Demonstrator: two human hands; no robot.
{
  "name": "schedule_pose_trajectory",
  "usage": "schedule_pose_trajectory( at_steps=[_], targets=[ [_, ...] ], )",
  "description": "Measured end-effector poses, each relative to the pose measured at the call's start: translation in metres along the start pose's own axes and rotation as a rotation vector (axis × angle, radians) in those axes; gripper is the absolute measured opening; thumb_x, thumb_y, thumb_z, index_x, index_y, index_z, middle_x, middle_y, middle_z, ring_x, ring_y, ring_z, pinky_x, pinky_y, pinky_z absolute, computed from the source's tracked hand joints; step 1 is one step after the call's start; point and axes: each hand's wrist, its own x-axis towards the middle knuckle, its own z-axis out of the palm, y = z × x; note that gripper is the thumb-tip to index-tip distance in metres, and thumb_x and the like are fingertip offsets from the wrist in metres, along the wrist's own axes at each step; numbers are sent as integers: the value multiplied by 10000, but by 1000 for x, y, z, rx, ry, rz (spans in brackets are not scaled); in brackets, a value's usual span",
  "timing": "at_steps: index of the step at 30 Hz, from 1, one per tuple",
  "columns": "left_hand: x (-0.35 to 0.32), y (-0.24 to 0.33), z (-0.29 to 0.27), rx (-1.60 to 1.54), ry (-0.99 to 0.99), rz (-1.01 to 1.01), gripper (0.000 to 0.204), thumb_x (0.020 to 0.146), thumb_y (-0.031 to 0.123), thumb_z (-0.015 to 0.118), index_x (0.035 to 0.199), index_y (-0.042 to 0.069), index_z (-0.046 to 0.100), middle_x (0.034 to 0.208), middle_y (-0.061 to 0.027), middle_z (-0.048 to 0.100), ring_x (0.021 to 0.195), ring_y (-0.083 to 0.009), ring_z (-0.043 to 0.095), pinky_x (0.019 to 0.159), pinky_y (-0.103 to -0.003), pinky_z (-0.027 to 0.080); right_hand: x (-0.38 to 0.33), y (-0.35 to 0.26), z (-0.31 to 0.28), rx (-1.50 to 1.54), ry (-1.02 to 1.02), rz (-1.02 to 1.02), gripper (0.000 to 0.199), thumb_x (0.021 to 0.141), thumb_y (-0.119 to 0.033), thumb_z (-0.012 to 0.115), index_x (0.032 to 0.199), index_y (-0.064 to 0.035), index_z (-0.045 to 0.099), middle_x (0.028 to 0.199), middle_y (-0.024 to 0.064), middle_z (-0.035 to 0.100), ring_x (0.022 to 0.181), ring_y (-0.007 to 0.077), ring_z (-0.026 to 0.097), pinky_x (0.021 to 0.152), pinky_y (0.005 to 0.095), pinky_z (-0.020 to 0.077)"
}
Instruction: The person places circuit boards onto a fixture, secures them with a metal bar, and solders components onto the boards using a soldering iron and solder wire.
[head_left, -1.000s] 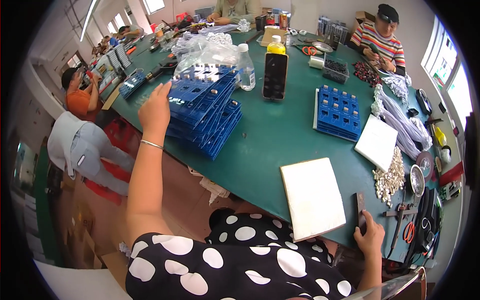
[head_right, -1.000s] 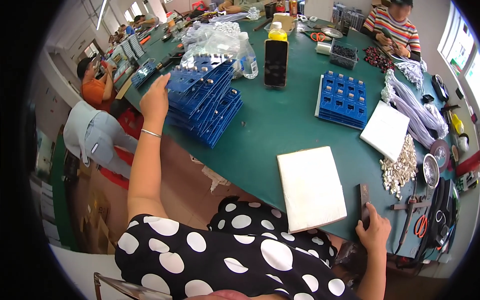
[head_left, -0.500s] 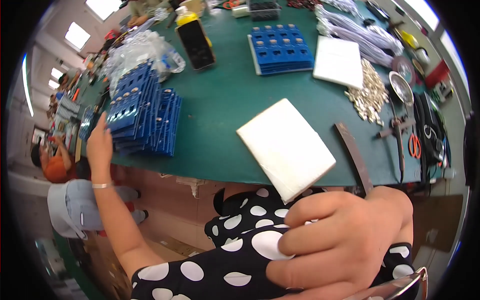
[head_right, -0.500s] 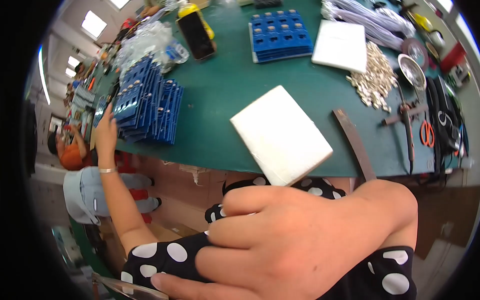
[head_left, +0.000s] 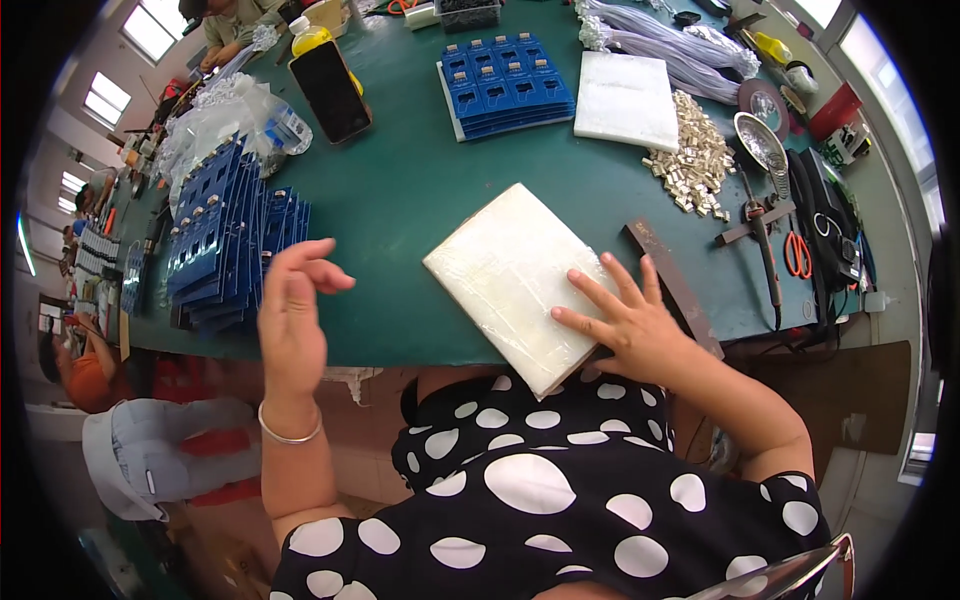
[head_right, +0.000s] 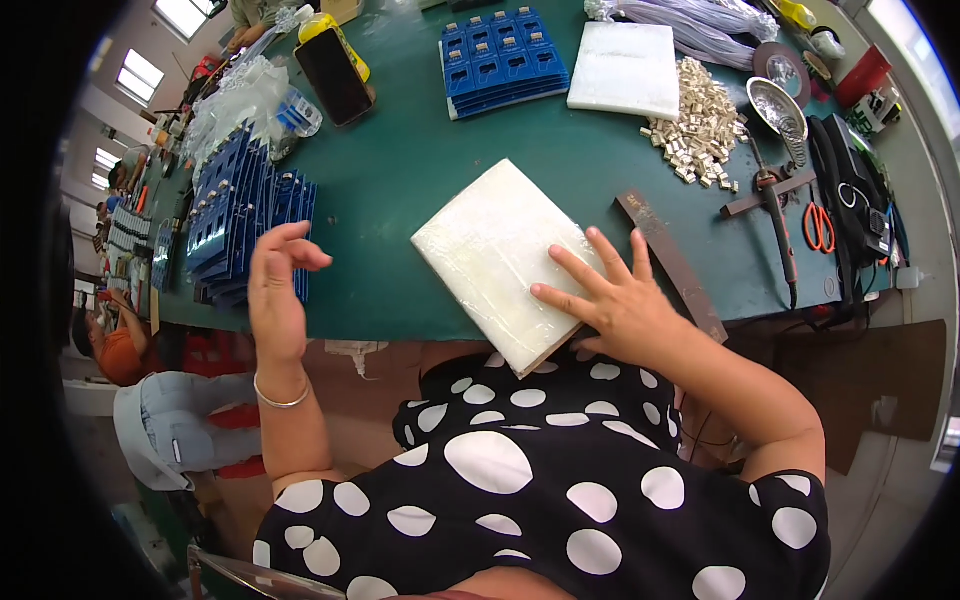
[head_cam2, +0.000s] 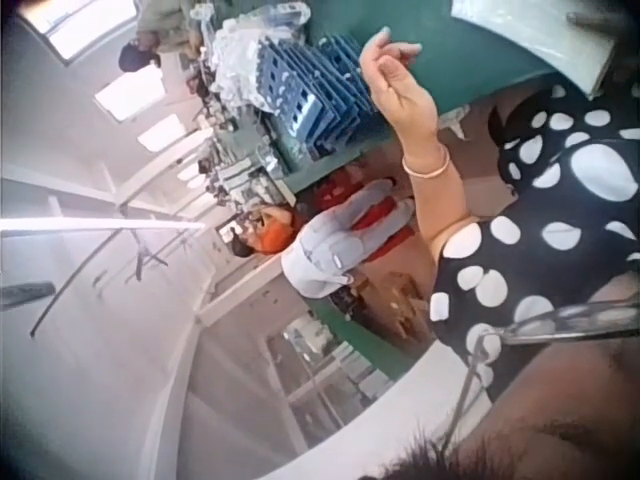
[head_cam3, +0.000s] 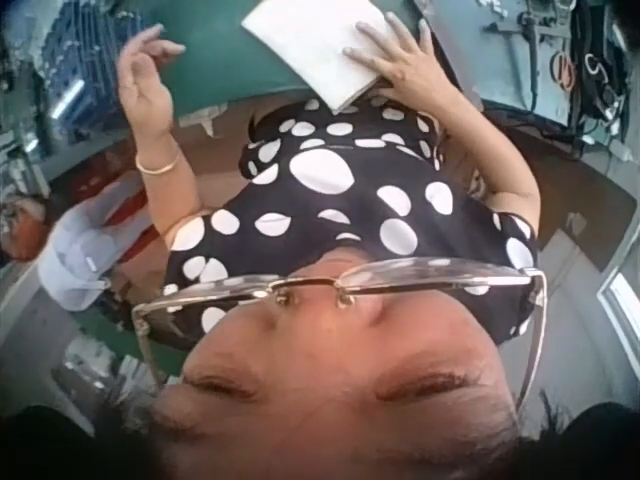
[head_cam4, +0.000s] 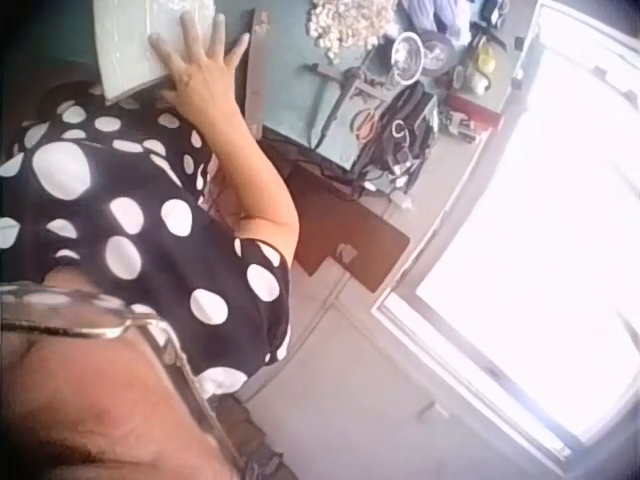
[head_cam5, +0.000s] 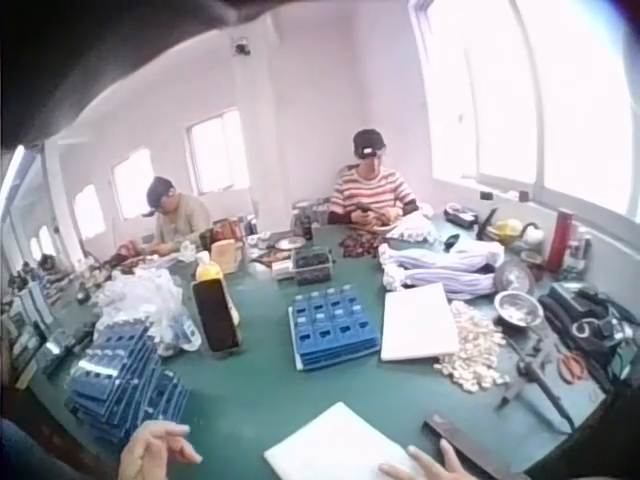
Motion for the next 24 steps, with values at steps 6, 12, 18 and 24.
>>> schedule_pose_trajectory(
  at_steps=[6, 12, 18, 24],
  targets=[
    [6, 58, 8, -606, -732, -171, 515, 1024, 419, 424, 1227, -40, 542, 752, -58, 589, 631, -88, 522, 601, -216, 420, -14, 3, 16, 26, 254, -92, 701, 634, -354, 808, 1293, -333, 572, 1425, 27, 465, 1320, 441, 369, 1054, 575, 336],
    [69, 43, 25, -449, -373, -59, 482, 1035, 437, 383, 1218, 25, 550, 725, -8, 551, 557, -31, 413, 496, -173, 310, 27, 56, -32, 308, 961, 27, 138, 887, -111, 583, 992, -48, 647, 867, 100, 702, 791, 245, 685, 775, 395, 530],
    [193, -56, 72, -578, -171, -553, 431, 1042, 454, 343, 1111, 70, 525, 653, 42, 407, 461, -38, 267, 407, -214, 208, 177, 145, -93, 1367, 943, 519, 401, 1014, -320, 482, 1135, 41, 606, 1000, 86, 648, 890, 138, 576, 810, 295, 455],
    [265, -84, 120, -770, -40, -658, 434, 1036, 492, 304, 1006, 119, 521, 599, 32, 428, 428, -63, 241, 395, -249, 201, 269, 233, -67, 1406, 605, 844, 424, 960, -381, 558, 1207, -38, 583, 1017, 107, 647, 880, 175, 599, 756, 362, 464]
  ],
)
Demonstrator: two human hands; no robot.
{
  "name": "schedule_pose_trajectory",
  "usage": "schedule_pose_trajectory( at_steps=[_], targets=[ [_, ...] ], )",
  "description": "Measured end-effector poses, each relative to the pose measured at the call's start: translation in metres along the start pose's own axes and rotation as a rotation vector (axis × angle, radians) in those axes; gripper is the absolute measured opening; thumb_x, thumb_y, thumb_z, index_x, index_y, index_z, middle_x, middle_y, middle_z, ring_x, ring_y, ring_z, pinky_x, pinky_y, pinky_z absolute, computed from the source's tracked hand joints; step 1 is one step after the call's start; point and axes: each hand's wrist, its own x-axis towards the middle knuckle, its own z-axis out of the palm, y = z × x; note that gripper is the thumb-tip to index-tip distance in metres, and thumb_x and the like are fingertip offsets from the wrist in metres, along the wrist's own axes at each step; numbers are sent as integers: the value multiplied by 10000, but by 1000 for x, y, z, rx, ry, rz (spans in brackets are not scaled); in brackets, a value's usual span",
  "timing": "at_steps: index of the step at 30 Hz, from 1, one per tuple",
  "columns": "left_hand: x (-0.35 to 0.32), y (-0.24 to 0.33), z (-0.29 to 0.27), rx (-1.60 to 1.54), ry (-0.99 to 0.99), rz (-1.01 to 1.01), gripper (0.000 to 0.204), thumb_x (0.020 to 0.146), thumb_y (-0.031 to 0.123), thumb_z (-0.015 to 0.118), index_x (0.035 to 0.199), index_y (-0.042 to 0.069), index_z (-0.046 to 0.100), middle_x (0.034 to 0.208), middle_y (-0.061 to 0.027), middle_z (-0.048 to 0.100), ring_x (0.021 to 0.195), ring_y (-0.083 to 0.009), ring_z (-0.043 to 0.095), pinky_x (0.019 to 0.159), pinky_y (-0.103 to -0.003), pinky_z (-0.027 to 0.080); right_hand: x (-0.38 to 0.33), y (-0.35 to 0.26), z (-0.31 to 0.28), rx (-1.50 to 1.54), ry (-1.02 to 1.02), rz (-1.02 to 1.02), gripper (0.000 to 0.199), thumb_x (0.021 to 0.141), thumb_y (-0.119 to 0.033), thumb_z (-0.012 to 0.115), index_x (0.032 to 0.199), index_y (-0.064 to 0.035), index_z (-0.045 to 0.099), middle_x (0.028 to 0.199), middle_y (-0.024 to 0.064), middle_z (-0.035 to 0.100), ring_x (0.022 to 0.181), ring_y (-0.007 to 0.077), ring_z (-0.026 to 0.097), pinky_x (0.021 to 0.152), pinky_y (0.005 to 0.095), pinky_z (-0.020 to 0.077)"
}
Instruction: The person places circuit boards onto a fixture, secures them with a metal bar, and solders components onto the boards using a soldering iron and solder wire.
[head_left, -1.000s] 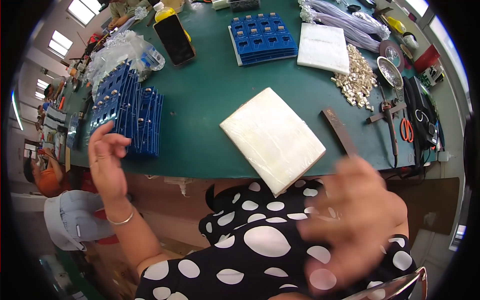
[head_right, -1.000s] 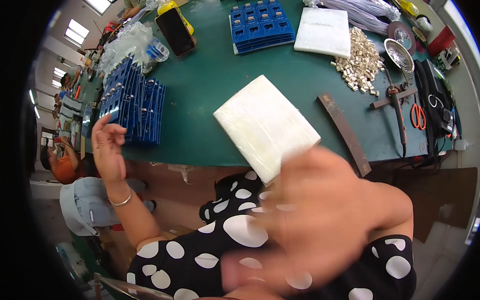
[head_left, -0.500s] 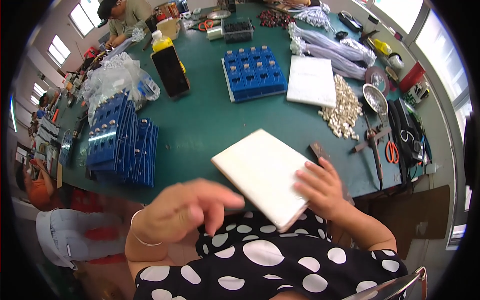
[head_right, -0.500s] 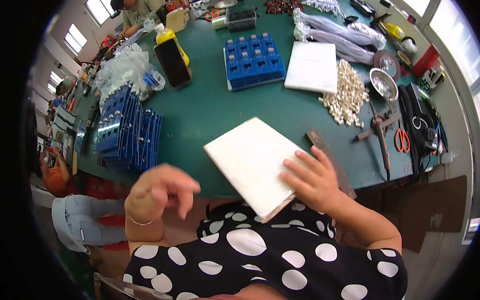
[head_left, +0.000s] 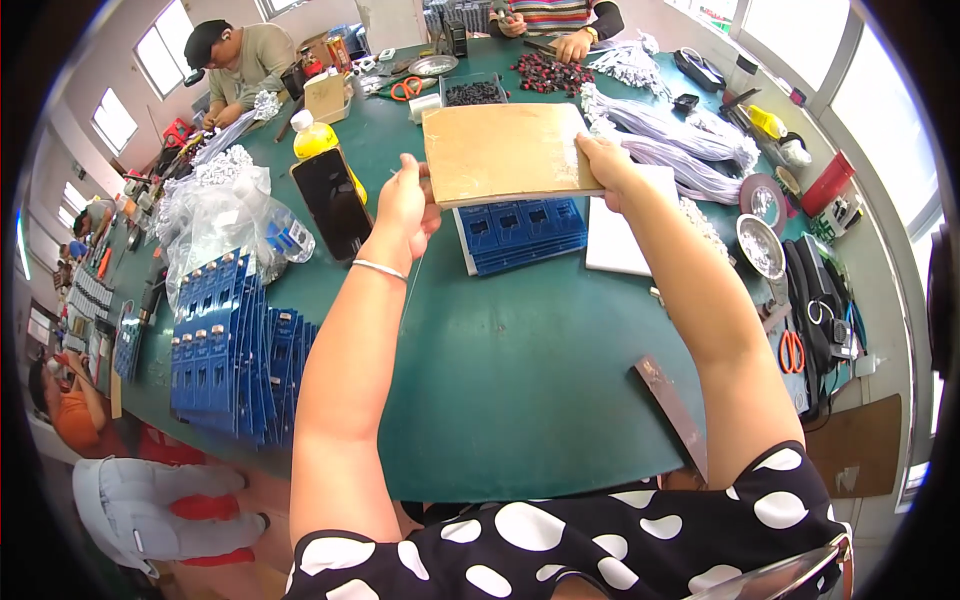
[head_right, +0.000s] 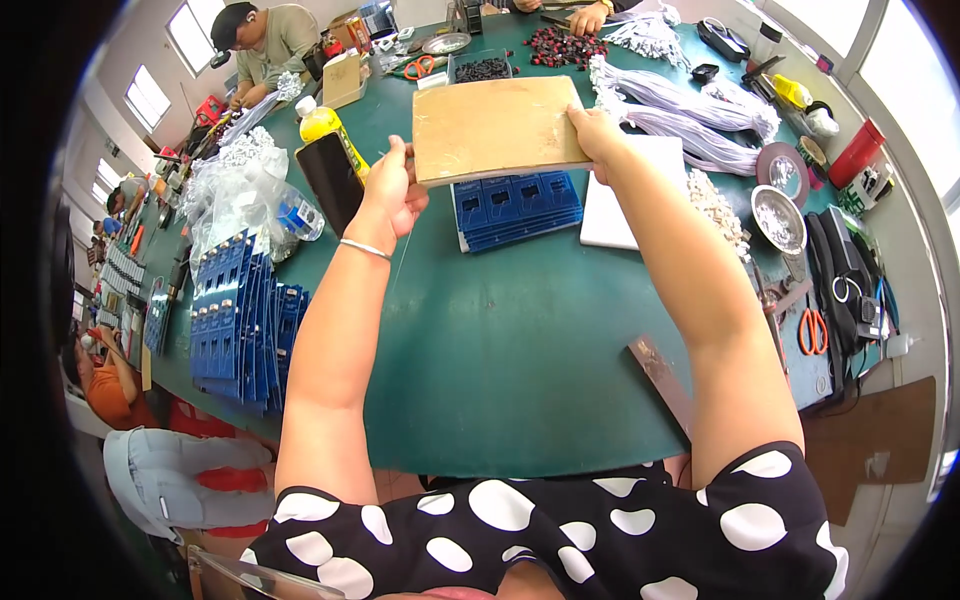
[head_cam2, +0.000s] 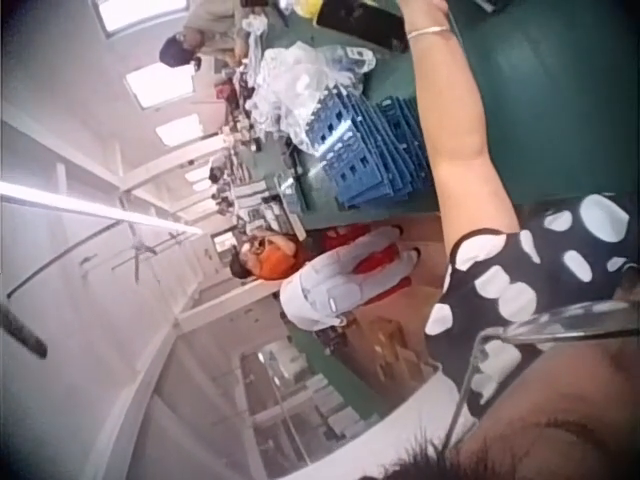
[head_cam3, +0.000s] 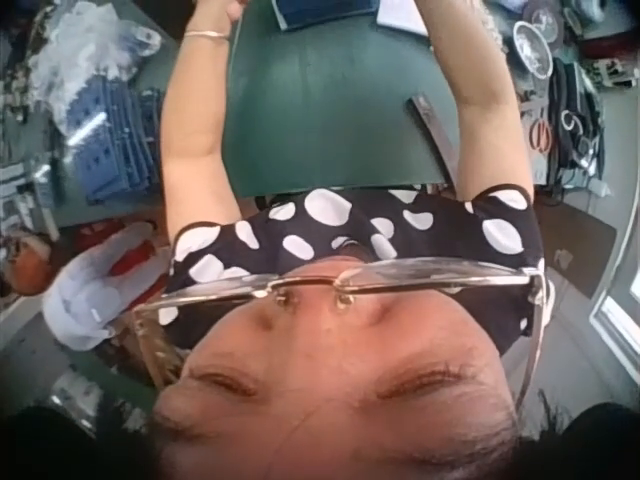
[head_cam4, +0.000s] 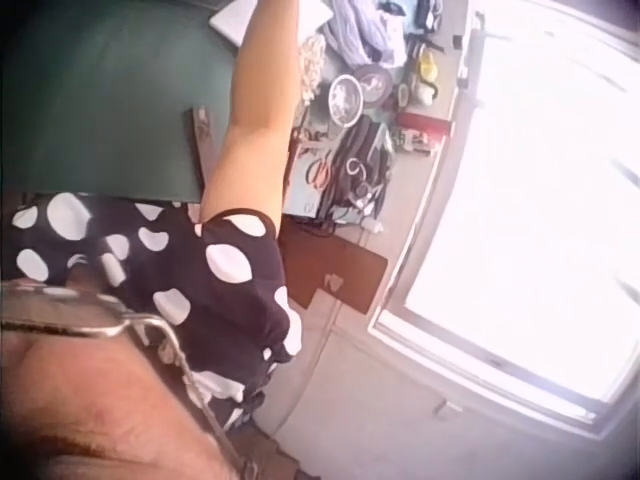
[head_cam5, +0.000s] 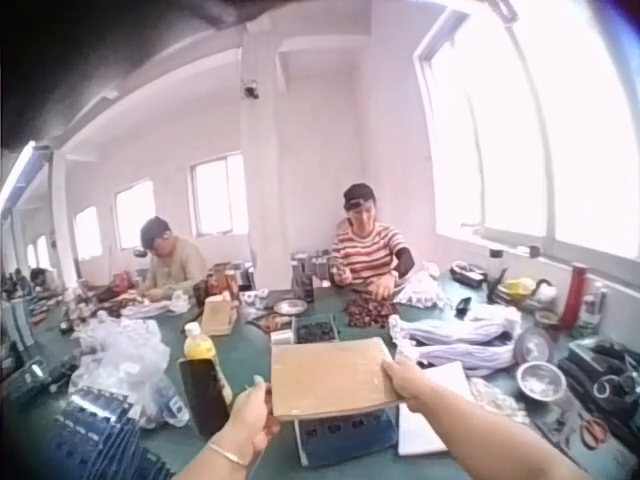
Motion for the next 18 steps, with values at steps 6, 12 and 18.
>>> schedule_pose_trajectory(
  at_steps=[6, 12, 18],
  targets=[
    [40, -8, -16, 174, -53, -70, 459, 953, 602, 442, 947, 162, 573, 613, 38, 468, 469, -82, 307, 425, -256, 214, 28, -1, 14, -107, -71, 59, 516, 866, -350, 682, 1283, -97, 516, 1040, 71, 628, 845, 164, 586, 717, 351, 473],
    [64, -50, -16, 461, 101, -29, 399, 885, 548, 587, 1076, 200, 547, 757, 67, 507, 570, -85, 311, 504, -260, 206, 51, 27, 21, -53, -78, 103, 450, 874, -226, 706, 1236, -14, 544, 1089, 117, 653, 931, 190, 640, 801, 338, 519],
    [71, -44, -25, 329, 13, -138, 603, 871, 490, 636, 1302, 102, 471, 1202, -98, 572, 987, -222, 494, 817, -412, 394, 52, 26, 19, -14, -127, 79, 437, 885, -207, 704, 1232, 8, 547, 1081, 138, 661, 899, 193, 663, 778, 341, 540]
  ],
)
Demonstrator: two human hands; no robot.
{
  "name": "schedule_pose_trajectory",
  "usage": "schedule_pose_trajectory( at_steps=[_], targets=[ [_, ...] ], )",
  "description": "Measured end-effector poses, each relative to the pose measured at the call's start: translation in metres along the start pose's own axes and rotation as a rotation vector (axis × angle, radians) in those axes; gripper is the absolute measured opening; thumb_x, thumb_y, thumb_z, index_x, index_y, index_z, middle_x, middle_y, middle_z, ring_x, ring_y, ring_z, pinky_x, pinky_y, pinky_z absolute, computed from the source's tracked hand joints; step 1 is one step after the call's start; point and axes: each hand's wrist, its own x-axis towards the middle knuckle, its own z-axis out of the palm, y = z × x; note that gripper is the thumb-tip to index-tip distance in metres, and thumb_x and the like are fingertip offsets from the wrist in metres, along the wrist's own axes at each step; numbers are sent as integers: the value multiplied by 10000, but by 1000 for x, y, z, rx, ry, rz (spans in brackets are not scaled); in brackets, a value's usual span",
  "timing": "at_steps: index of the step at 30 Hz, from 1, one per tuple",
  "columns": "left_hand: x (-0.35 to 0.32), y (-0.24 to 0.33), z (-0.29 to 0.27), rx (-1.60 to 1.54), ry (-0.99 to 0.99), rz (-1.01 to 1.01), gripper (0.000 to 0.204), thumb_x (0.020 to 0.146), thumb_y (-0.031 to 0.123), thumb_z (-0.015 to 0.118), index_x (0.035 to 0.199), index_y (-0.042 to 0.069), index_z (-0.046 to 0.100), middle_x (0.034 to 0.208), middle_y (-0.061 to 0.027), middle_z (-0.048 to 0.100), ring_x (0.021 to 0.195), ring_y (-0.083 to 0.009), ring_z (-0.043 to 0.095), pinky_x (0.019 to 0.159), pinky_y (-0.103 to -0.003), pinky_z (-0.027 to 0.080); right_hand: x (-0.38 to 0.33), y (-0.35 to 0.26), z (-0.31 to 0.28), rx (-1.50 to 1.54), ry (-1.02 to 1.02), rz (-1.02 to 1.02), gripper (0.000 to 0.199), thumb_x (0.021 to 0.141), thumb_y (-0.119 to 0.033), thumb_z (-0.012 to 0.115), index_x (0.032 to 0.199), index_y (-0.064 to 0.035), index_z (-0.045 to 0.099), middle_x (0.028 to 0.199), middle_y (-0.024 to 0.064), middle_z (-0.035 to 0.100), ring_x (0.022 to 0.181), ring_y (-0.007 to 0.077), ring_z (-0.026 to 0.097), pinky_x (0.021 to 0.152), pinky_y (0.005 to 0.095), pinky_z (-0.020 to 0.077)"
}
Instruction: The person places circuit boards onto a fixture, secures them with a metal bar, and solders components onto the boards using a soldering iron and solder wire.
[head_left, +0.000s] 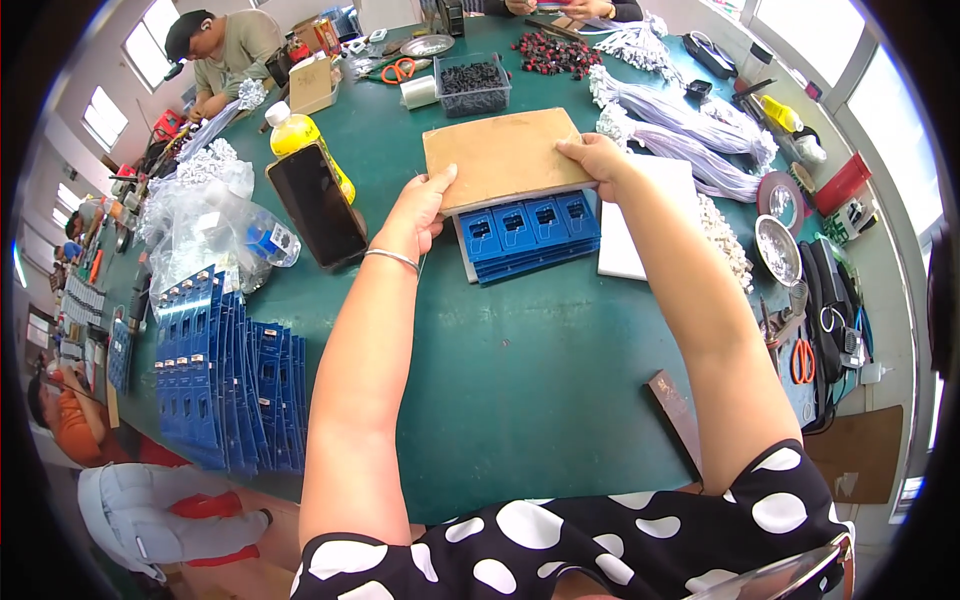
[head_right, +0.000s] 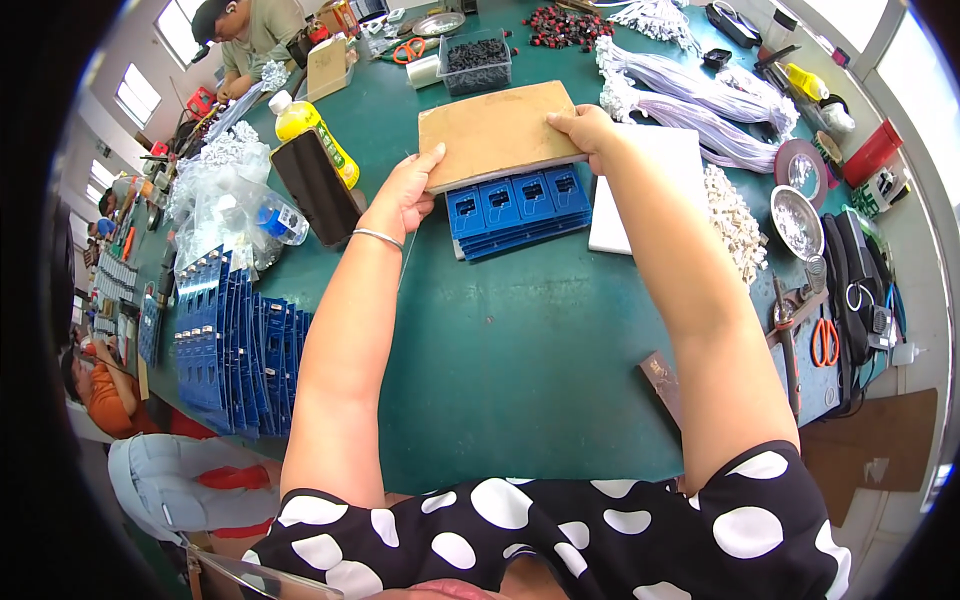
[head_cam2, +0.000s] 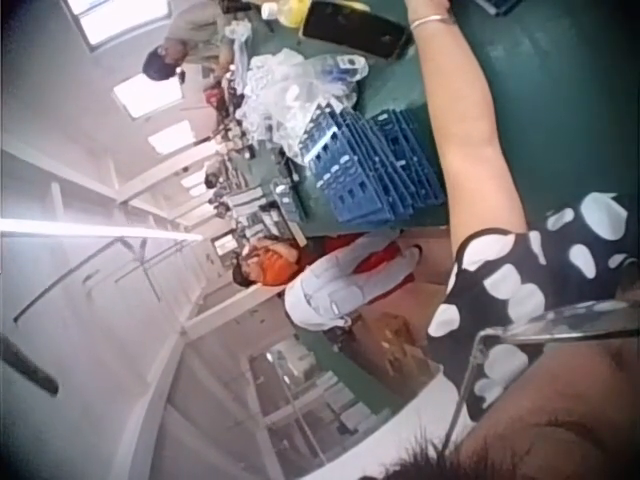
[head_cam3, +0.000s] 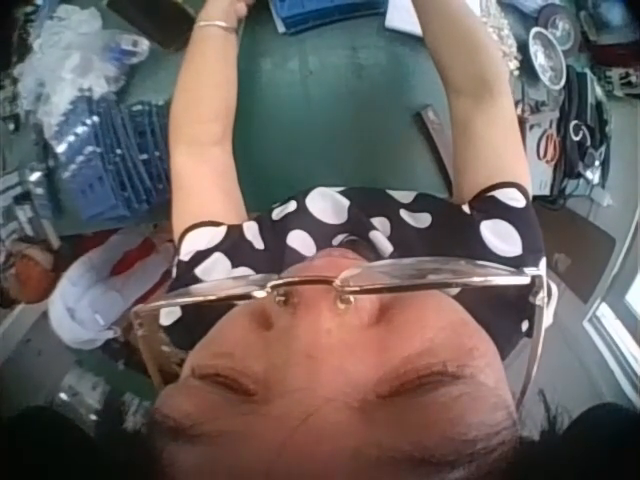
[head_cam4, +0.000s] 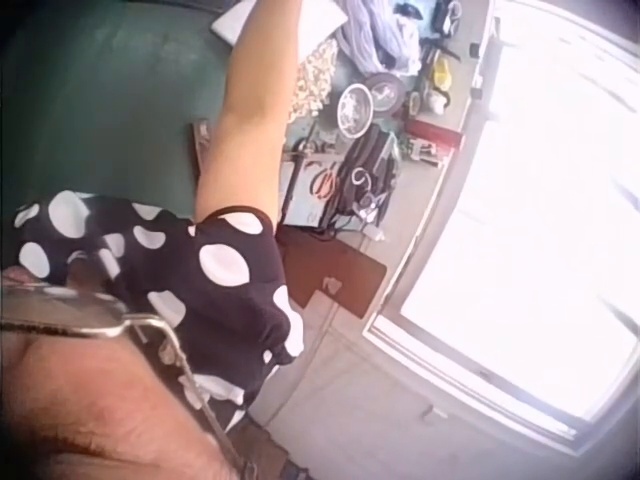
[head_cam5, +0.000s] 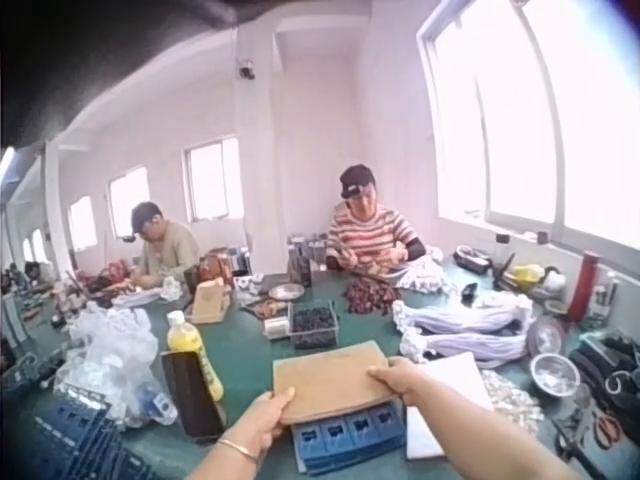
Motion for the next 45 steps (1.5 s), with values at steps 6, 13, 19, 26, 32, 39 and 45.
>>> schedule_pose_trajectory(
  at_steps=[6, 13, 19, 26, 32, 39, 45],
  targets=[
    [-49, 14, -14, -398, -157, 50, 304, 926, 482, 598, 941, 179, 574, 684, 54, 531, 441, -42, 336, 368, -190, 212, -48, -25, 15, 52, -5, -64, 444, 891, -198, 690, 1247, 0, 513, 1085, 138, 643, 923, 198, 659, 748, 378, 567],
    [-143, -4, -12, -763, -420, 404, 518, 992, 557, 400, 1248, 140, 570, 1000, -19, 662, 718, -107, 616, 582, -207, 474, -167, -41, 32, 199, -122, -247, 401, 928, -141, 624, 1252, 30, 460, 1103, 129, 615, 926, 190, 647, 785, 339, 559],
    [-251, -22, 16, -956, -194, 430, 508, 995, 541, 417, 1232, 120, 573, 1002, -4, 652, 789, -91, 615, 698, -237, 510, -244, 17, 67, 254, -173, -171, 317, 954, -134, 584, 1224, -9, 473, 1117, 107, 625, 973, 185, 640, 826, 322, 546],
    [-315, -74, 38, -890, -338, 527, 505, 998, 534, 418, 1237, 114, 569, 1006, -2, 649, 796, -87, 609, 718, -239, 509, -314, 72, 78, 262, -144, 48, 297, 980, -185, 542, 1234, -48, 470, 1122, 108, 618, 999, 216, 633, 808, 388, 555],
    [-329, -87, 43, -834, -415, 574, 504, 1001, 527, 419, 1241, 109, 565, 1008, -1, 646, 801, -83, 604, 735, -240, 509, -323, 70, 63, -332, 149, -520, 511, 984, -305, 505, 1435, -108, 367, 1396, 109, 433, 1283, 226, 415, 1041, 401, 370],
    [-347, -88, 51, -742, -544, 571, 502, 1004, 520, 420, 1246, 104, 561, 1012, 1, 642, 808, -79, 599, 755, -242, 509, -353, 65, 133, -1069, 23, -877, 424, 969, -330, 463, 1367, -193, 513, 1396, 107, 437, 1338, 306, 347, 1097, 479, 231],
    [-303, -51, 35, -677, -610, 565, 500, 1006, 514, 420, 1250, 100, 558, 1014, 2, 640, 812, -76, 595, 770, -243, 509, -310, 83, 146, -27, 88, -1211, 589, 1005, -390, 351, 1489, -63, 273, 1539, 107, 273, 1405, 279, 278, 1147, 441, 221]
  ],
)
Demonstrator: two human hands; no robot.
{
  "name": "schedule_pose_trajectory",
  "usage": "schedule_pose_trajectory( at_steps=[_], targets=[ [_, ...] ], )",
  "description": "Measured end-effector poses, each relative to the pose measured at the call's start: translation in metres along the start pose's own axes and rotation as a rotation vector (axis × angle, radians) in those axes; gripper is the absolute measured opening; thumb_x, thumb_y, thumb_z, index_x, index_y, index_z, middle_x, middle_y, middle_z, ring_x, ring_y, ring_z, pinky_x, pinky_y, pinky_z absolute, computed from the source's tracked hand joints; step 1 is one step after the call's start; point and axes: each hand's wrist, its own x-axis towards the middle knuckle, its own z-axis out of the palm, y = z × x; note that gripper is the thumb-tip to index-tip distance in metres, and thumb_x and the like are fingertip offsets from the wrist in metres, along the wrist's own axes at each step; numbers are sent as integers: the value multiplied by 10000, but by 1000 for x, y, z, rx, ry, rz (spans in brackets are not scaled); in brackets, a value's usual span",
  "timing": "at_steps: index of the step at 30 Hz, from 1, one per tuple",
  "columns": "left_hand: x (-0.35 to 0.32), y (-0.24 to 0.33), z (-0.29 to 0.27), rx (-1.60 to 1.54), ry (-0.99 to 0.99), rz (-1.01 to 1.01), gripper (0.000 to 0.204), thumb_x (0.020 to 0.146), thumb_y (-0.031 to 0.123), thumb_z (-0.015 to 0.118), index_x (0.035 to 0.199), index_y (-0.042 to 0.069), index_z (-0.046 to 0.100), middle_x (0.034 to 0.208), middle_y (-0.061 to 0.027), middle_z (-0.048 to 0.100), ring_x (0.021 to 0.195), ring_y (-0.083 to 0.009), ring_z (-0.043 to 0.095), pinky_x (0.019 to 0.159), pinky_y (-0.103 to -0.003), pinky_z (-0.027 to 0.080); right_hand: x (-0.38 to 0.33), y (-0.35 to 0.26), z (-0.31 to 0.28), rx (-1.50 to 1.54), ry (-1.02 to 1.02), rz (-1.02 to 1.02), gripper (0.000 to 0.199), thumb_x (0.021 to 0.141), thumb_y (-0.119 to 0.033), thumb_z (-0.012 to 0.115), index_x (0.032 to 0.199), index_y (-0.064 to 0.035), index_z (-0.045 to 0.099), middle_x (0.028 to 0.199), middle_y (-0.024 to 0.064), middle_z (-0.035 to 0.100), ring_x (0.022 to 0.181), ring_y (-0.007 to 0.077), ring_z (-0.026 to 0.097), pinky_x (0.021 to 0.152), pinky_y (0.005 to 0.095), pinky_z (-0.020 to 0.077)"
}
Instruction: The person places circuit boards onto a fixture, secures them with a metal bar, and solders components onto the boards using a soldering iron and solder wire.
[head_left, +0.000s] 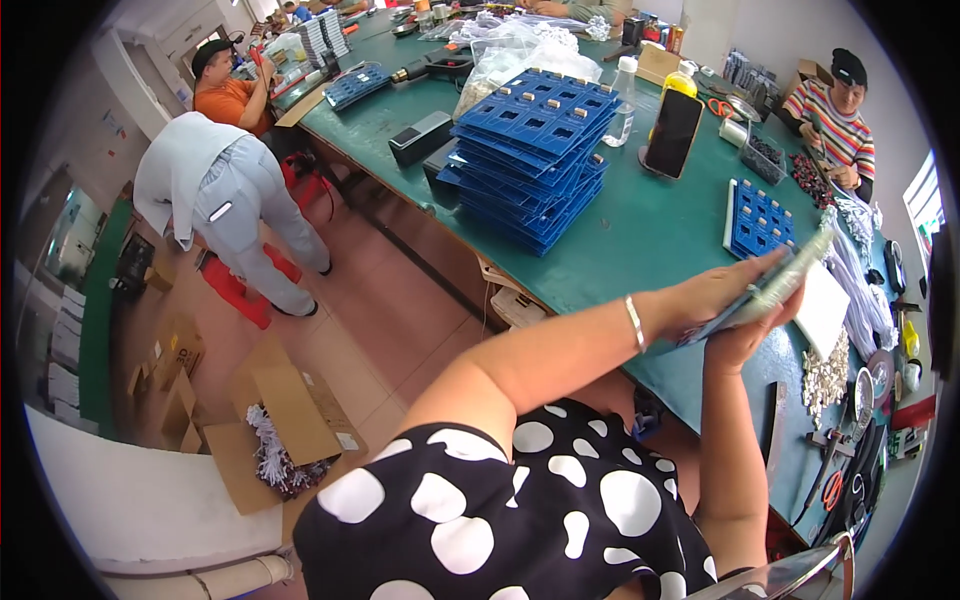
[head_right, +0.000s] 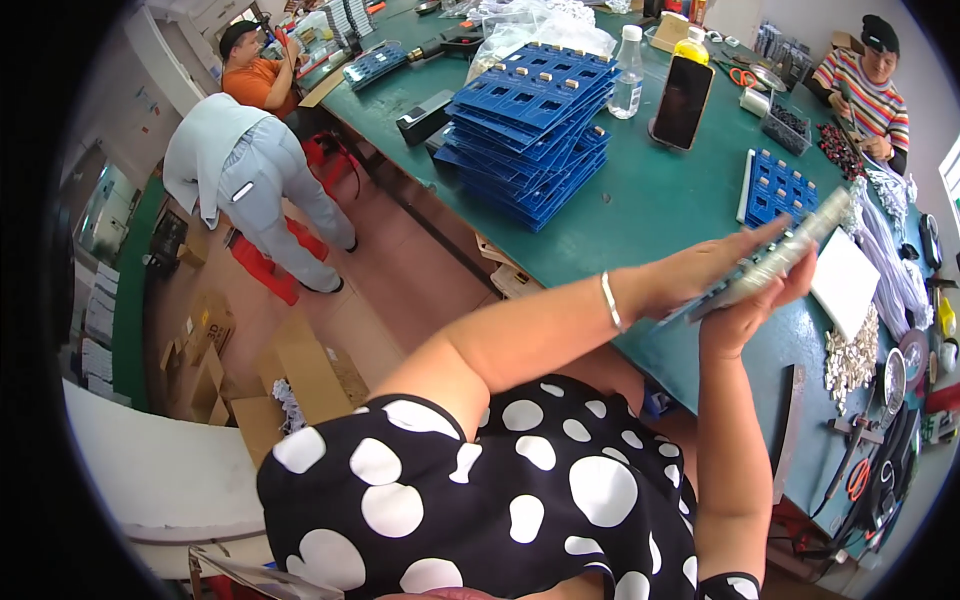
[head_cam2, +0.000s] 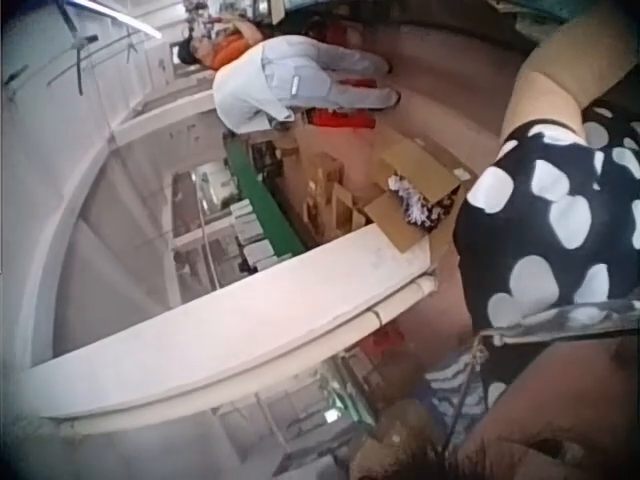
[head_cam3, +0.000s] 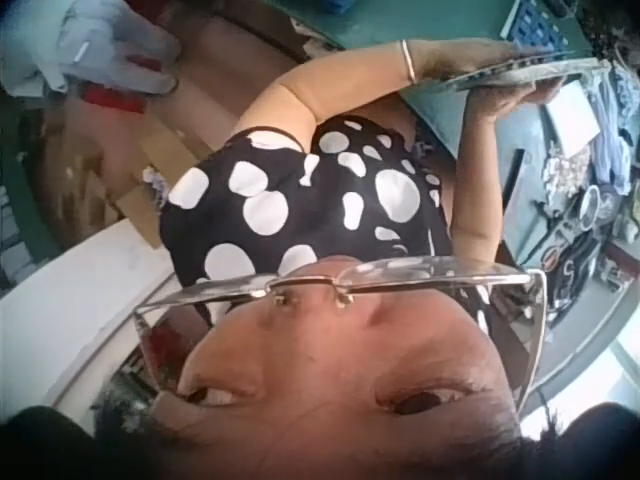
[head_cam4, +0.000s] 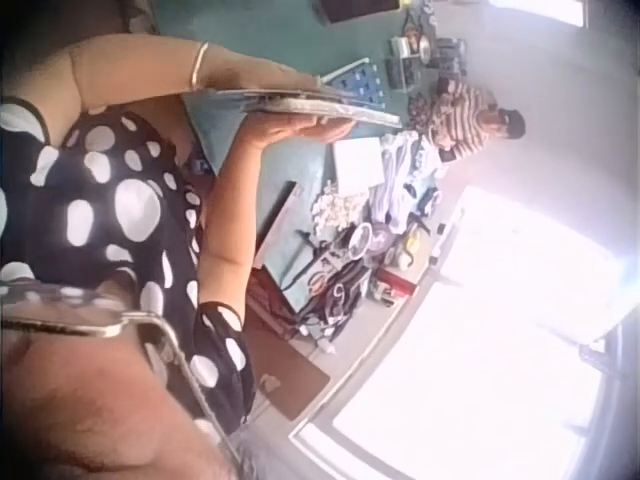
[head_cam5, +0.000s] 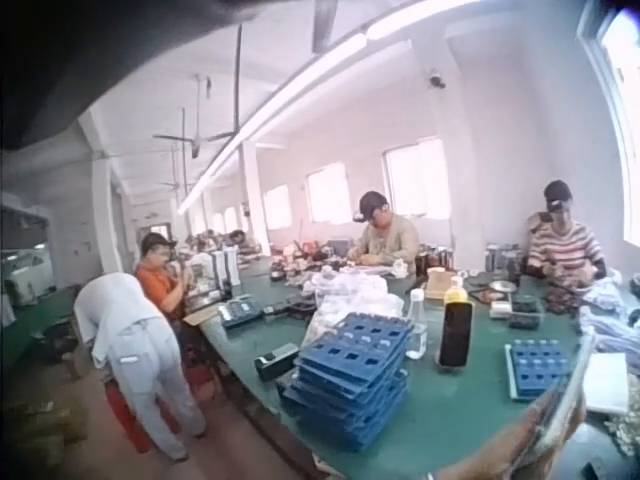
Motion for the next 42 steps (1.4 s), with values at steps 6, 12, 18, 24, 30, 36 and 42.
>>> schedule_pose_trajectory(
  at_steps=[6, 12, 18, 24, 30, 36, 42],
  targets=[
    [11, -10, -6, 609, -245, -127, 553, 1048, 465, 290, 1428, 99, 454, 1301, -139, 546, 1103, -189, 554, 1005, -294, 402, -23, -42, 30, 5, 737, 83, 381, 944, -180, 546, 1231, 44, 434, 1246, 220, 487, 1143, 350, 492, 980, 432, 394],
    [-21, -36, 22, 1404, -328, -221, 468, 999, 523, 284, 1430, 407, 424, 1578, -108, 247, 1370, -571, 216, 1004, -804, 109, -100, -47, -63, 1003, 735, 935, 617, 1008, -381, 399, 1517, -87, 214, 1541, 123, 256, 1399, 275, 284, 1158, 416, 212],
    [-54, -71, 19, 1628, -506, -82, 423, 990, 501, 364, 1385, 407, 482, 1553, -85, 304, 1411, -498, 195, 1013, -795, 90, -141, -101, -162, 429, -25, 1037, 597, 837, -47, 458, 1392, -38, 236, 1290, 212, 452, 1070, 288, 576, 876, 382, 518],
    [-57, -77, 6, 1762, -669, -54, 416, 971, 488, 422, 1376, 422, 488, 1555, -35, 311, 1437, -446, 177, 1038, -787, 79, -119, -114, -170, 424, -249, 1398, 345, 859, -108, 460, 1175, 15, 397, 994, 216, 631, 717, 248, 649, 689, 340, 539],
    [-44, -64, -6, 1831, -738, -42, 392, 966, 476, 442, 1351, 437, 507, 1550, -17, 316, 1439, -425, 189, 1041, -782, 106, -109, -103, -162, 522, -216, 1546, 285, 964, -187, 464, 1167, 10, 437, 1006, 206, 652, 763, 259, 674, 714, 358, 556],
    [-40, -70, -10, 1906, -772, 6, 424, 959, 496, 441, 1378, 436, 468, 1556, -39, 293, 1428, -441, 196, 1034, -783, 132, -82, -83, -228, -941, -540, 353, 244, 845, -92, 623, 1081, -29, 620, 972, 140, 625, 919, 291, 592, 805, 395, 464],
    [-39, -66, -7, 1930, -780, -32, 409, 980, 453, 436, 1389, 447, 458, 1573, -33, 257, 1438, -441, 165, 1055, -761, 95, -67, -32, -260, -1263, -592, 443, 429, 818, -294, 696, 1155, -52, 587, 1020, 133, 569, 971, 339, 577, 812, 427, 456]
  ],
)
